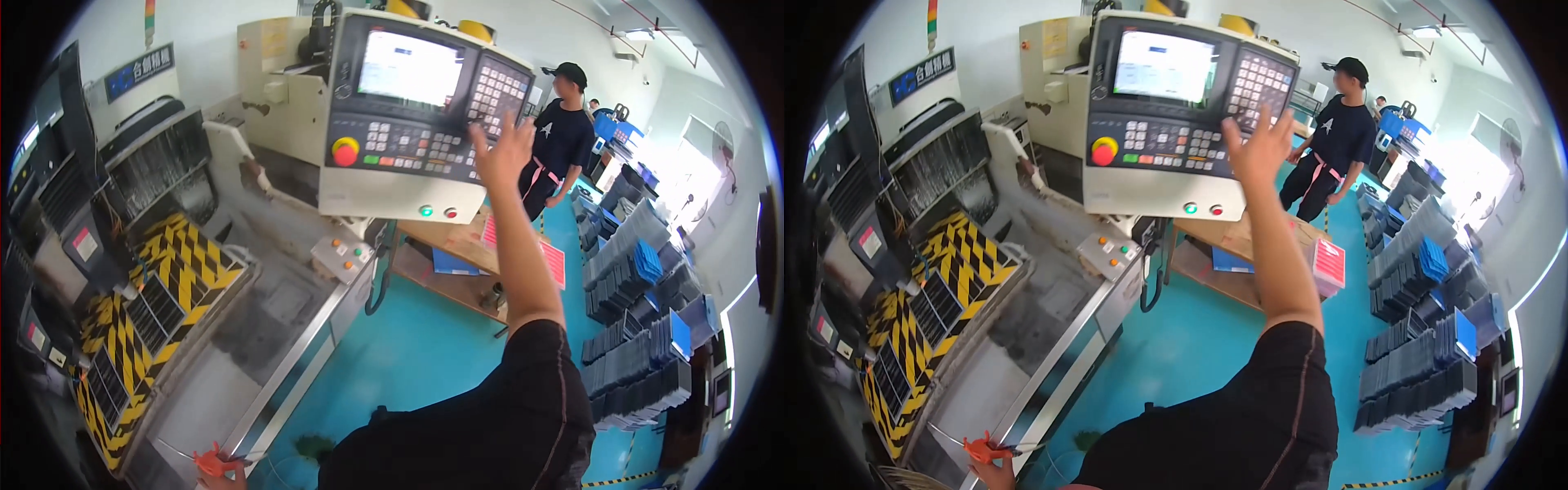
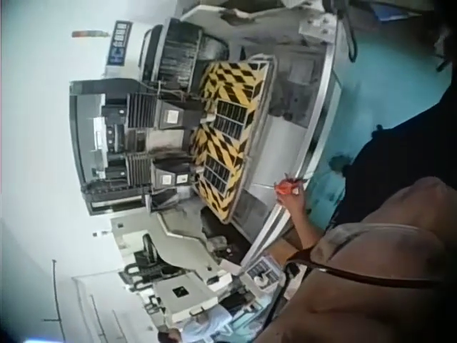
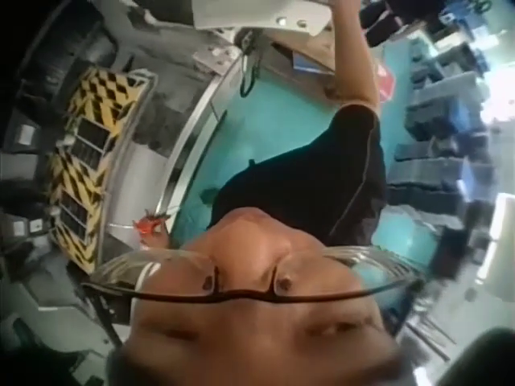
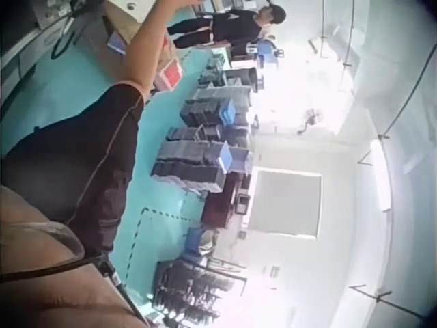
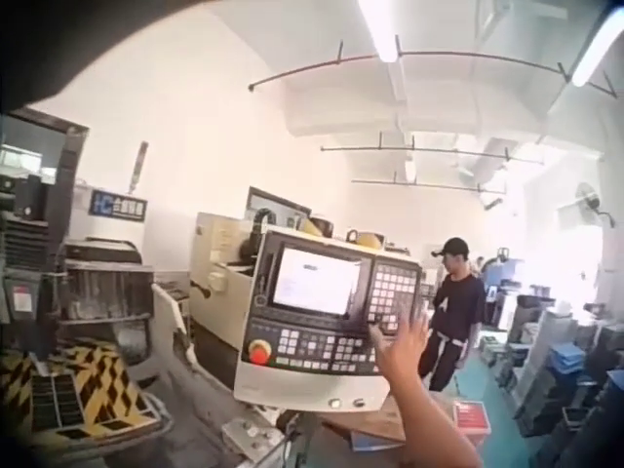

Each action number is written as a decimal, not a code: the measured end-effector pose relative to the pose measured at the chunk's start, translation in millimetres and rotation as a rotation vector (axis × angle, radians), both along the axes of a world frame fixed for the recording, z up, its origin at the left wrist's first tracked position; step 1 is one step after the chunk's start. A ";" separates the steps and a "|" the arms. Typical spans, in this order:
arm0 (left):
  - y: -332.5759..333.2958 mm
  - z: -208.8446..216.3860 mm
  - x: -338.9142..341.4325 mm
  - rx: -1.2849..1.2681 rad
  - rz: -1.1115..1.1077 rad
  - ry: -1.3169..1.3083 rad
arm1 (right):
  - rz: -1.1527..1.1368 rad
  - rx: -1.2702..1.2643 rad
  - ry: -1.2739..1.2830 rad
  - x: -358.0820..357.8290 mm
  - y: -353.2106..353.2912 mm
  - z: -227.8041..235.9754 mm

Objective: The person picks up a workpiece, places it onto the machine bed, and secures it with tape. They then spray the workpiece with a nozzle, press buttons on the control panel, and touch the surface before pressing more buttons.

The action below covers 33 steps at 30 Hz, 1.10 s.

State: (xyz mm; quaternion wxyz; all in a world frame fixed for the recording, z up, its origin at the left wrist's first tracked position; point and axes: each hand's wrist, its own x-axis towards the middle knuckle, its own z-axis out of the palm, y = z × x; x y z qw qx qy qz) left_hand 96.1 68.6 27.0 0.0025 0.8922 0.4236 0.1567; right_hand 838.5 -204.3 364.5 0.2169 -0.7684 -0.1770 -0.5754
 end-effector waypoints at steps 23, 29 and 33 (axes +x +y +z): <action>-34.0 14.6 202.3 -0.360 0.261 0.013 | 1.238 0.203 0.612 148.9 -81.7 -27.0; -30.5 9.0 201.6 -0.362 0.250 -0.015 | 1.220 0.214 0.615 145.6 -86.4 -57.3; -32.9 5.3 203.1 -0.244 0.279 -0.041 | 1.313 0.280 0.630 145.9 -82.8 -61.2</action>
